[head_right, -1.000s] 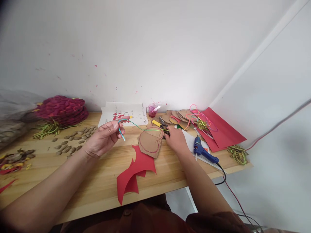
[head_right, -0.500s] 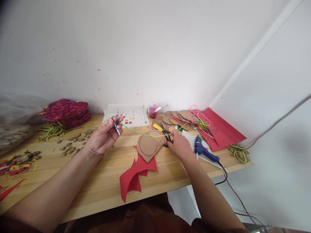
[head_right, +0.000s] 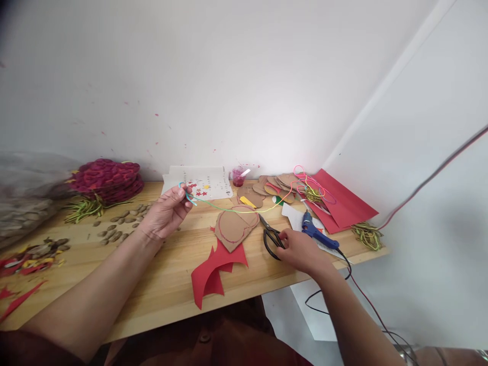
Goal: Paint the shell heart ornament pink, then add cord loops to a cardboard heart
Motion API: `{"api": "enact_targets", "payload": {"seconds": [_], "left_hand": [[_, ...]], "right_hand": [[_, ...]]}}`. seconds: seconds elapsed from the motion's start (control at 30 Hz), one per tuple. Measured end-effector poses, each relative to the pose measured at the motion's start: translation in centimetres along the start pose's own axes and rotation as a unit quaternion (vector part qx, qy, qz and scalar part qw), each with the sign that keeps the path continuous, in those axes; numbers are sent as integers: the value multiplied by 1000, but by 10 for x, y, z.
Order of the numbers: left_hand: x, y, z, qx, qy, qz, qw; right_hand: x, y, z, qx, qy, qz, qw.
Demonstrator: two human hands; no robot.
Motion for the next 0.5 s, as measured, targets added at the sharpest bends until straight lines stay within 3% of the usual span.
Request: {"api": "enact_targets", "payload": {"seconds": [0.13,0.27,0.4,0.5], "left_hand": [[0,1,-3,7,4,7,1000],[-2,4,-3,1,-7,21,1000],[-4,9,-9,-17,4,39,999],[-6,12,-14,-22,4,53,998]], "right_hand": [[-24,-22,-14,123,57,50,989],[-48,-23,-44,339,150,105,923],[-63,23,-60,461,183,241,834],[-57,63,-51,481,133,303,812]]}}
Point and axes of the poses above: each hand's wrist, its own x-axis towards the middle knuckle, its own z-axis out of the back of the hand, y = z × x, the point moved 8 cm from there along x, towards the middle knuckle, and after that the axes turned 13 degrees about y, right-handed, at the moved point
